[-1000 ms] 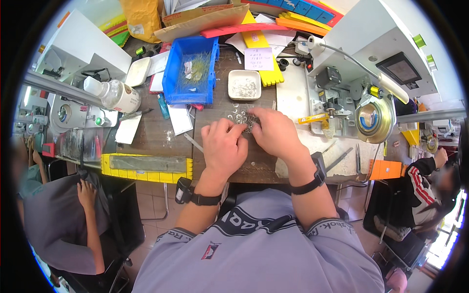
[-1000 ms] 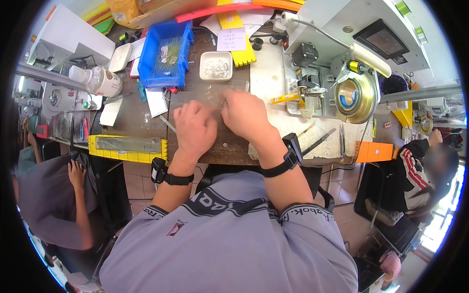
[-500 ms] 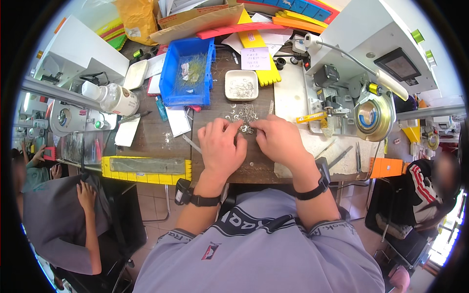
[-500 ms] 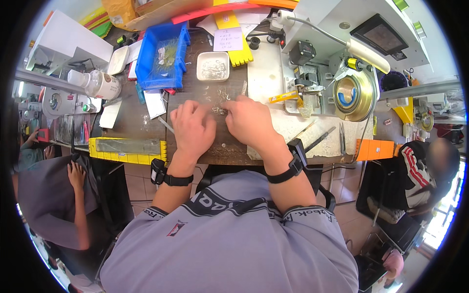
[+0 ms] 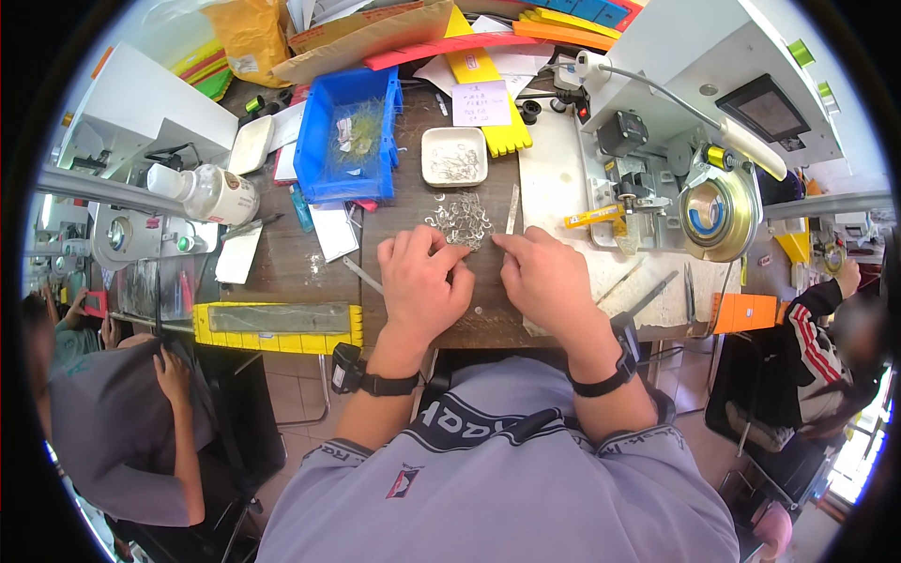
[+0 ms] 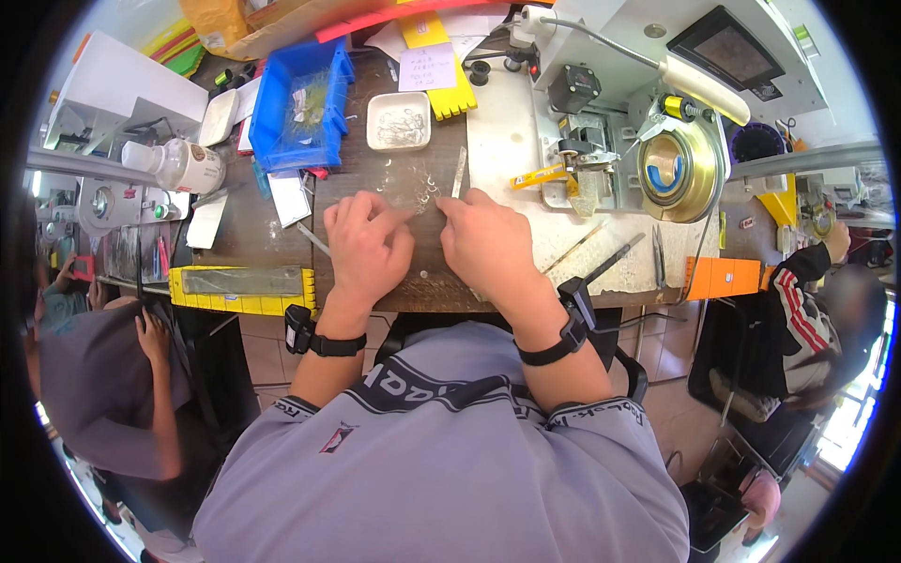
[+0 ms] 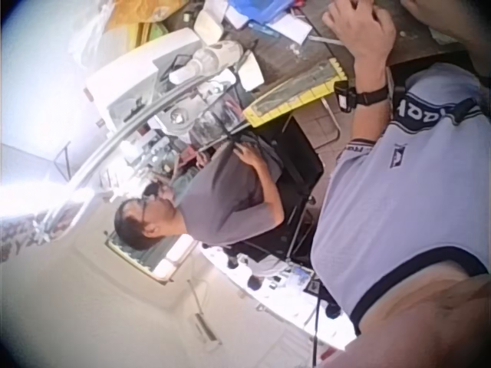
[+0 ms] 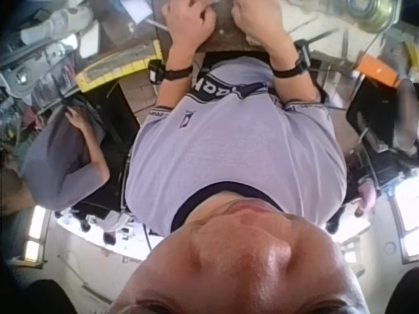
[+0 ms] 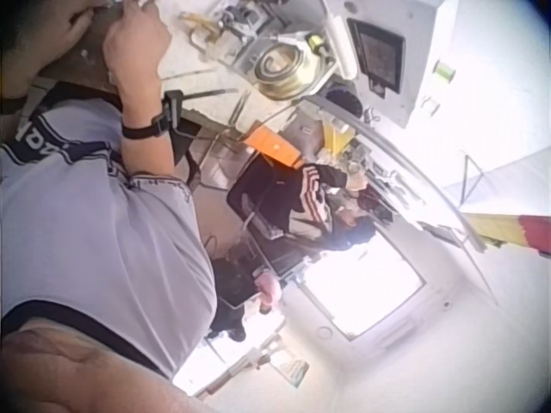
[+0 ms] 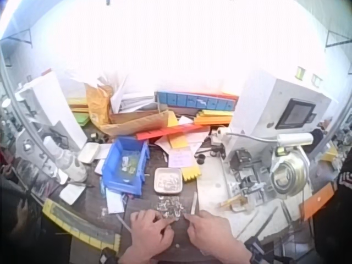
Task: Assembling and finishing small metal pins using a rotating machine, adhesive, and manual tools.
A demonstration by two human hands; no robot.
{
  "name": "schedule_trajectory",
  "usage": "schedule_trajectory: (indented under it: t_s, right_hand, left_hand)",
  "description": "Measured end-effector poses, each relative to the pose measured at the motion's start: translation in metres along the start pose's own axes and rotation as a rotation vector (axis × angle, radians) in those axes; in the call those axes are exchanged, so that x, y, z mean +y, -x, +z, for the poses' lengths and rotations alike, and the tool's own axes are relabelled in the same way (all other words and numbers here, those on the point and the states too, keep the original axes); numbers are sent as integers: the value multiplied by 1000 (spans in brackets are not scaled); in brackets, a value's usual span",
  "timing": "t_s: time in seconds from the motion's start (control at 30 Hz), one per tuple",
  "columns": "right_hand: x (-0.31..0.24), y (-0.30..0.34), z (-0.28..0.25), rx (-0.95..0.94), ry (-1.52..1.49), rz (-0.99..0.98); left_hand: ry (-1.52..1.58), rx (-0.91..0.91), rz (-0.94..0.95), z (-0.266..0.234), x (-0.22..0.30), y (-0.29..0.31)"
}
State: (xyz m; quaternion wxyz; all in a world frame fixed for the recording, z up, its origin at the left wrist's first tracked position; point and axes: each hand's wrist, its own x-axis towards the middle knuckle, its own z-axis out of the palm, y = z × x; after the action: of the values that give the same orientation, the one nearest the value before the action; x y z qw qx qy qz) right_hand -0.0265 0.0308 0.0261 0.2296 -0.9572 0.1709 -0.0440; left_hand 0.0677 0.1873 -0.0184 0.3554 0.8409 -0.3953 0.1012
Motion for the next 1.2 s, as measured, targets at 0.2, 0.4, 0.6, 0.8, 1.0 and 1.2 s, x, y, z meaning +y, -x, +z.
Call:
schedule_trajectory:
  t_s: [0.2, 0.4, 0.6, 0.8, 1.0, 1.2]
  right_hand:
    - [3, 4, 3, 32, 0, -16]
    - [2, 3, 4, 50, 3, -30]
    - [5, 3, 9, 45, 8, -46]
    - [4, 13, 8, 19, -53, -69]
    - [11, 18, 3, 51, -157, -80]
    - [15, 16, 6, 89, -93, -92]
  left_hand:
    - [-1, 11, -7, -1, 1, -1]
    - [-19, -3, 16, -1, 0, -1]
    - [-1, 36, -13, 3, -3, 1]
    - [-7, 43, -25, 4, -5, 1]
    - [-10, 53, -10, 3, -3, 0]
    - [-14, 60, 5, 1, -1, 1]
